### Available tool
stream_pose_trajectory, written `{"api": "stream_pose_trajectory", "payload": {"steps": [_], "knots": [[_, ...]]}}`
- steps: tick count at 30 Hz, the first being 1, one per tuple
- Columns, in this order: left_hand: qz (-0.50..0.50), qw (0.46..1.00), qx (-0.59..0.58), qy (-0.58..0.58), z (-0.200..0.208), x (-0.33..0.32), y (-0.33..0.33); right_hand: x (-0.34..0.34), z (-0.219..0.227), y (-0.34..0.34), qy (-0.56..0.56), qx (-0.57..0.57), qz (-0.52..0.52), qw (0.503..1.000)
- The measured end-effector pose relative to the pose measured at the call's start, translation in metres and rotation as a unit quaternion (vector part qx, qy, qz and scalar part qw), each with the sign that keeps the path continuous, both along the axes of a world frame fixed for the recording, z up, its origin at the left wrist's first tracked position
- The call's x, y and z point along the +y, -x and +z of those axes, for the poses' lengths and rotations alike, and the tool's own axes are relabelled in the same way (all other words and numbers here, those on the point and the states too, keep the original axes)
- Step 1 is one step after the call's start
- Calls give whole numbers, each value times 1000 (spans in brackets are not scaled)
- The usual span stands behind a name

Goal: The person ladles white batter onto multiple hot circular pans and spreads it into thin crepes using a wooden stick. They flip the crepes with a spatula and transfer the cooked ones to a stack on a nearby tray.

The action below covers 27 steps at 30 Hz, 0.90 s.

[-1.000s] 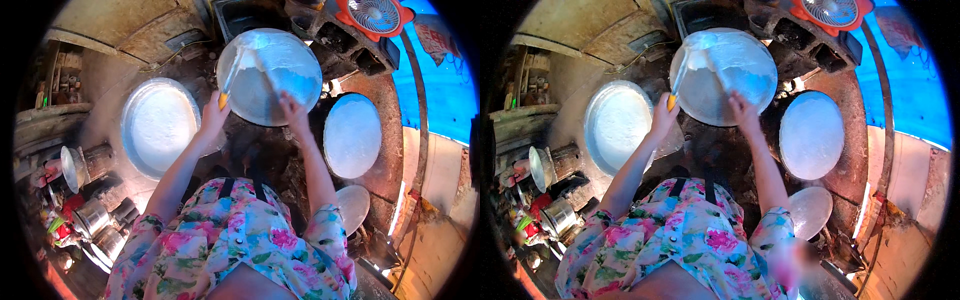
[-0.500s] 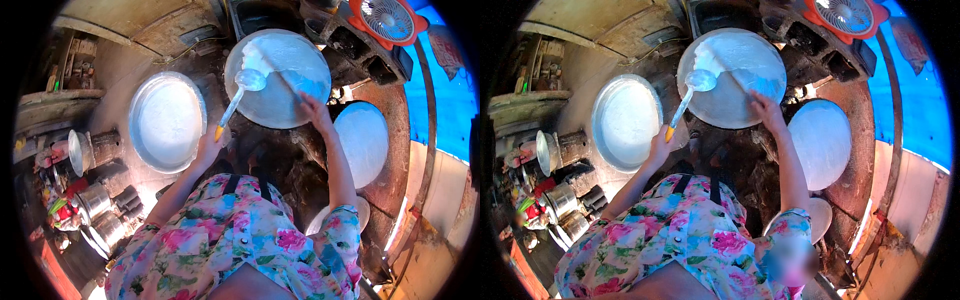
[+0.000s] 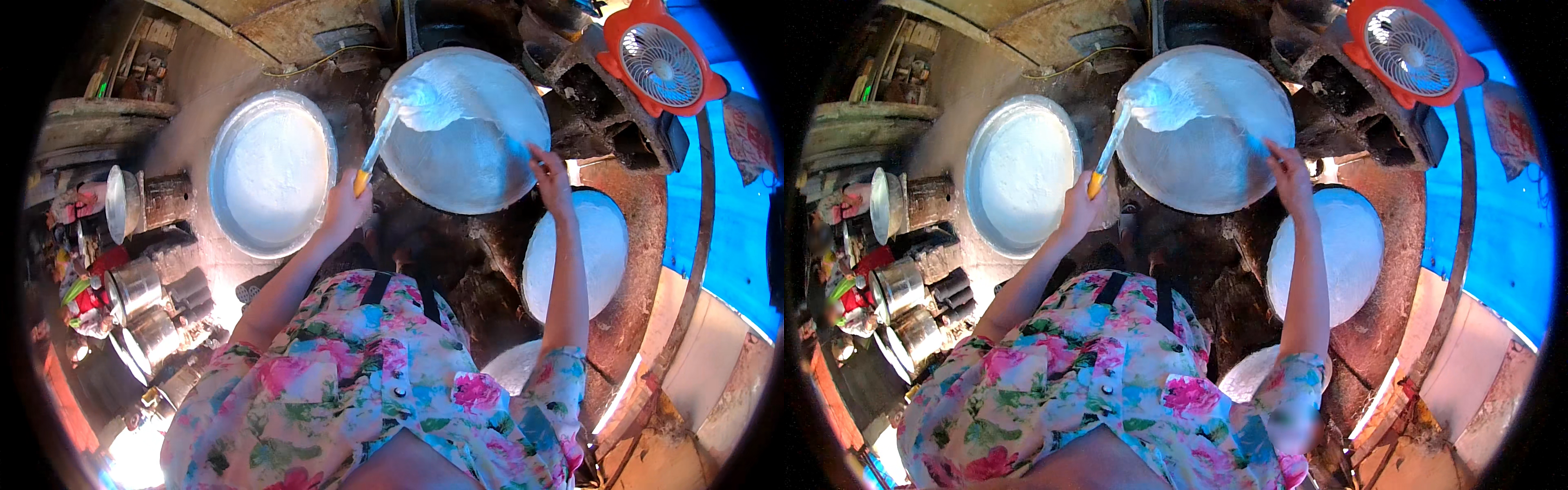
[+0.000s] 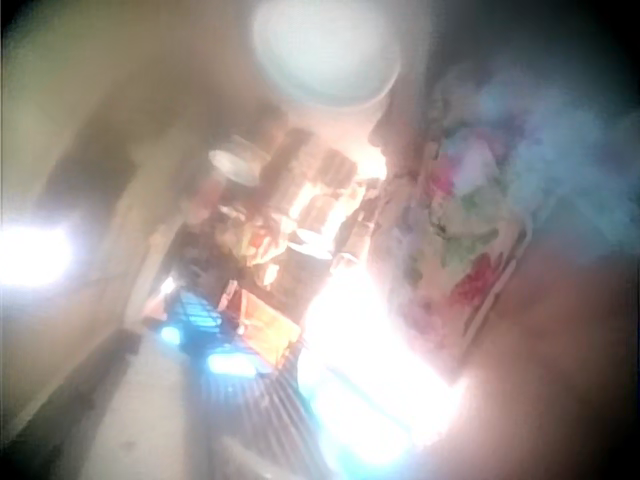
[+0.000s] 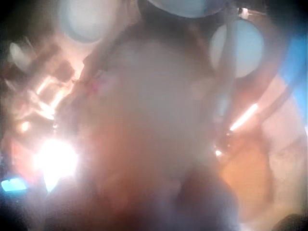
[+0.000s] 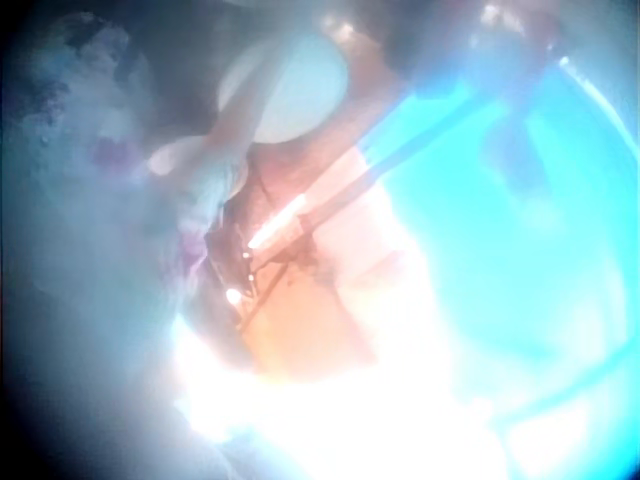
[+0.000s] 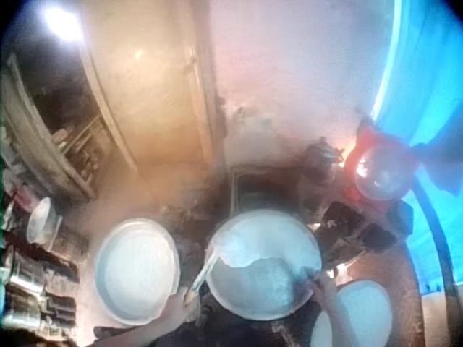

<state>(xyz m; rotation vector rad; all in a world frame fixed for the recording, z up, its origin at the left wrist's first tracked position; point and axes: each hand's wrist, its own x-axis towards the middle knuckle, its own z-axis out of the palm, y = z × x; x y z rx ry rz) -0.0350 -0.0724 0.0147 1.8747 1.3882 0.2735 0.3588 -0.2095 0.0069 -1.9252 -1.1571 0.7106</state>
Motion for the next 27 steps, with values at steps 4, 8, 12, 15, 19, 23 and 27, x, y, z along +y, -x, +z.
{"api": "stream_pose_trajectory", "payload": {"steps": [4,8,12,15,19,23,27], "knots": [[-23,999,29,5,-2,-23,29,7,4,21,37,30,137,989],[-56,995,79,31,9,-50,54,20,13,-2,-38,36,133,990],[-53,994,80,50,-1,-67,71,55,11,-4,2,13,152,988],[-42,986,98,130,14,-80,78,17,7,34,29,77,233,969],[-117,990,30,76,-11,-75,78,-21,-7,-13,-67,-108,101,987],[-152,986,33,56,-15,-53,98,-53,-70,34,-56,-73,72,993],[-191,978,37,78,6,-35,108,-77,-31,109,-19,-30,68,997]]}}
